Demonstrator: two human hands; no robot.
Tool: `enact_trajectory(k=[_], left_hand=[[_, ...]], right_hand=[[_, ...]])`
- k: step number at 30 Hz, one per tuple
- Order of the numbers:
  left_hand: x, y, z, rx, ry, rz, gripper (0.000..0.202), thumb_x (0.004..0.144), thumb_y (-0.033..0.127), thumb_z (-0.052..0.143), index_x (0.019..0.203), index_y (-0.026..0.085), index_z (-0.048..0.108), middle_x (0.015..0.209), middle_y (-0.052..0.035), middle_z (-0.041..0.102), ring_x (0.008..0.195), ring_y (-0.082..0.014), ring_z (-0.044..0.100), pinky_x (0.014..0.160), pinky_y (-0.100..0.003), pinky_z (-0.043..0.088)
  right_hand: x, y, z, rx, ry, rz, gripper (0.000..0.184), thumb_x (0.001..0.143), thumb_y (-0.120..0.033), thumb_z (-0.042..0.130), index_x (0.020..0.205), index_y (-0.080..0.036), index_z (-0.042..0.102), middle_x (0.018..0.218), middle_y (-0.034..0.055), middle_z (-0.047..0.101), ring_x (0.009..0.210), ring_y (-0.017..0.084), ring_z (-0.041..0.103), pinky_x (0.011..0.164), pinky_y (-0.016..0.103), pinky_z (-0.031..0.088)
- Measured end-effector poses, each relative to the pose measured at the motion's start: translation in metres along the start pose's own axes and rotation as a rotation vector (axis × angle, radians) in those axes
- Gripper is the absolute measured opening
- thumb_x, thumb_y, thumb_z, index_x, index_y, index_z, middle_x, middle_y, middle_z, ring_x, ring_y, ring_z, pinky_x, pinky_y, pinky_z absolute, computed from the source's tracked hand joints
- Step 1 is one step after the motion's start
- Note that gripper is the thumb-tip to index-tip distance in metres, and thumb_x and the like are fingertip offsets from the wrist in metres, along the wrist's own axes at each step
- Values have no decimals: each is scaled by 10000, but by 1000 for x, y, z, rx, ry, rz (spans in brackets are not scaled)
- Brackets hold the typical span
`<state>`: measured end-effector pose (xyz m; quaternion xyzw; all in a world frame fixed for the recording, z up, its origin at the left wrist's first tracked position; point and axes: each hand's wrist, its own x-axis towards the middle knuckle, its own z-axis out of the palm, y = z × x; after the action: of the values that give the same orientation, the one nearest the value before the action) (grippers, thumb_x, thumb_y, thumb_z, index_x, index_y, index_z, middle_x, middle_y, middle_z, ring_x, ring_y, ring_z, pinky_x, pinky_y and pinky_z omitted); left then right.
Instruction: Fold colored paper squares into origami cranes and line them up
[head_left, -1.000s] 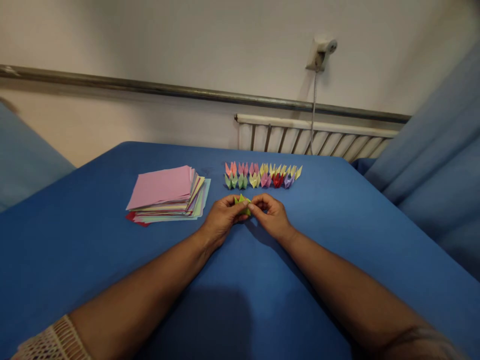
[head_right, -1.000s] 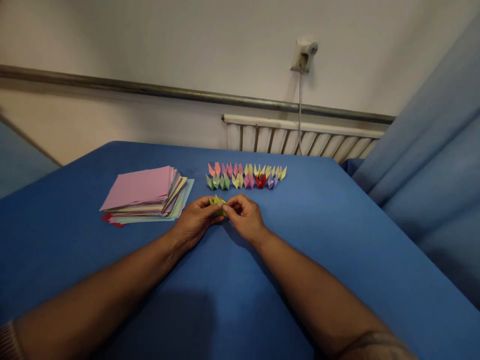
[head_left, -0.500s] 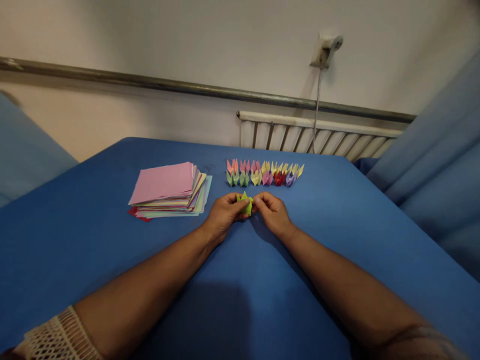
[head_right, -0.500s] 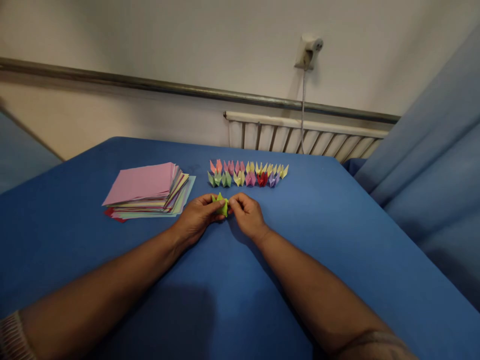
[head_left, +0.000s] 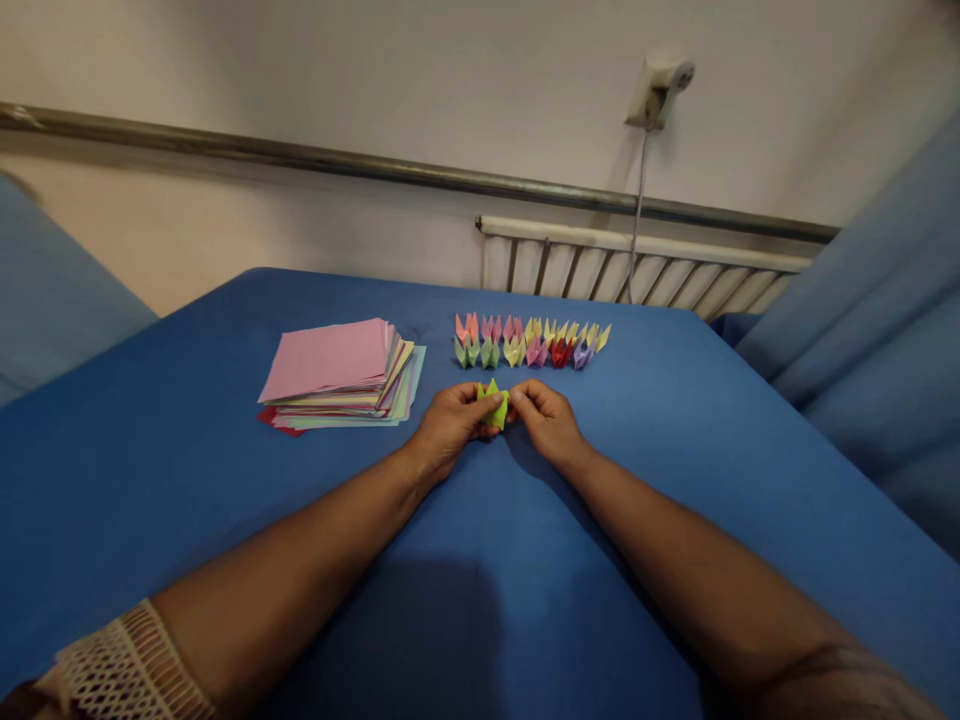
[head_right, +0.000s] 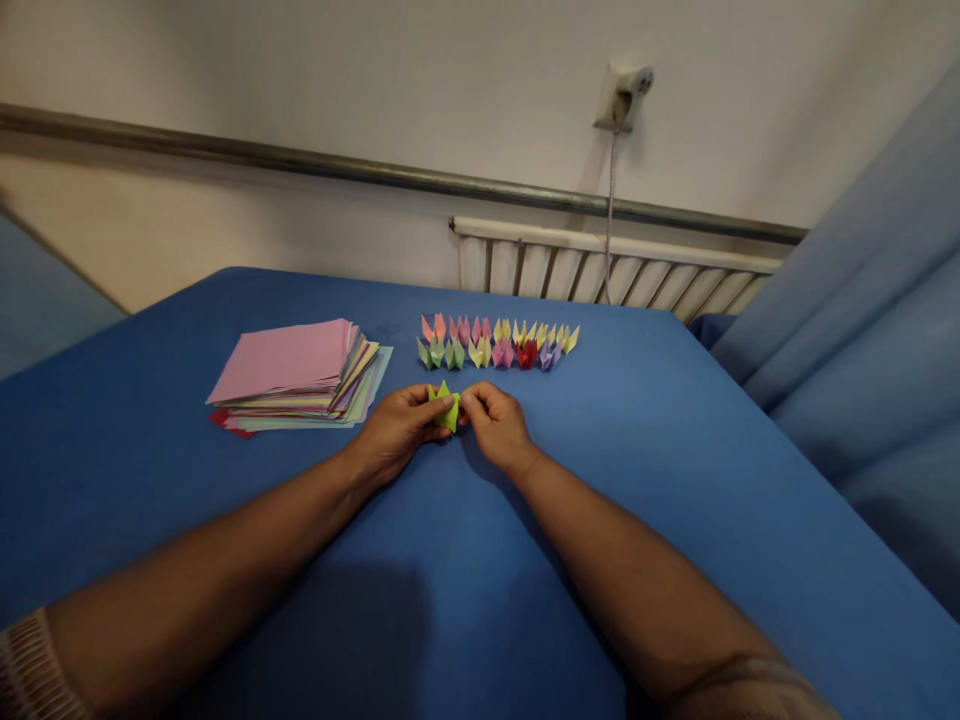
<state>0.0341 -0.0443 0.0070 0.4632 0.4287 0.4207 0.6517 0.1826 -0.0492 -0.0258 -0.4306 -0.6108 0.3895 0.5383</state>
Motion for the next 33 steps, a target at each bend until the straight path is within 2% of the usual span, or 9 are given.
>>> enact_trajectory(k=[3, 8, 19, 23, 27, 33], left_hand=[[0, 0, 0, -2, 5, 1, 300, 646, 353, 785, 753, 132, 613, 713, -5, 633, 615, -89, 573, 540, -194, 463], [0, -2, 0, -29, -9, 5, 277, 656, 333, 779, 743, 132, 610, 710, -3, 635, 614, -87, 581, 549, -194, 471], [0, -1, 0, -13, -3, -2, 288, 638, 332, 792, 737, 127, 614, 720, -24, 636, 612, -93, 579, 521, -182, 476], [2, -4, -2, -11, 7, -1, 284, 641, 329, 792, 738, 126, 618, 701, -16, 630, 604, -94, 585, 517, -176, 485], [4, -5, -3, -57, 4, 6, 262, 655, 299, 785, 796, 125, 651, 761, -28, 654, 670, -110, 622, 575, -189, 524], [3, -4, -3, -137, -3, 11, 228, 645, 223, 794, 819, 120, 686, 838, -35, 665, 720, -97, 628, 671, -198, 554]], right_hand=[[0, -1, 0, 1, -14, 2, 299, 888, -437, 486, 733, -195, 569, 644, -10, 597, 618, 128, 563, 634, 267, 445], [-1, 2, 3, 78, 6, 23, 227, 824, -405, 593, 744, -194, 567, 643, -27, 582, 594, 119, 566, 597, 253, 442], [1, 1, -2, 57, -24, 31, 312, 880, -449, 499, 718, -194, 576, 623, -13, 597, 598, 127, 558, 630, 276, 439], [1, 0, 0, 86, 8, 48, 262, 818, -444, 587, 726, -199, 568, 620, -28, 582, 584, 121, 556, 601, 261, 441], [2, 2, 3, 142, 22, 64, 247, 802, -435, 597, 736, -198, 571, 625, -29, 578, 578, 114, 546, 596, 257, 437], [5, 8, 5, 165, 80, 134, 266, 654, -421, 713, 717, -202, 575, 625, -35, 568, 533, 105, 501, 550, 252, 408]])
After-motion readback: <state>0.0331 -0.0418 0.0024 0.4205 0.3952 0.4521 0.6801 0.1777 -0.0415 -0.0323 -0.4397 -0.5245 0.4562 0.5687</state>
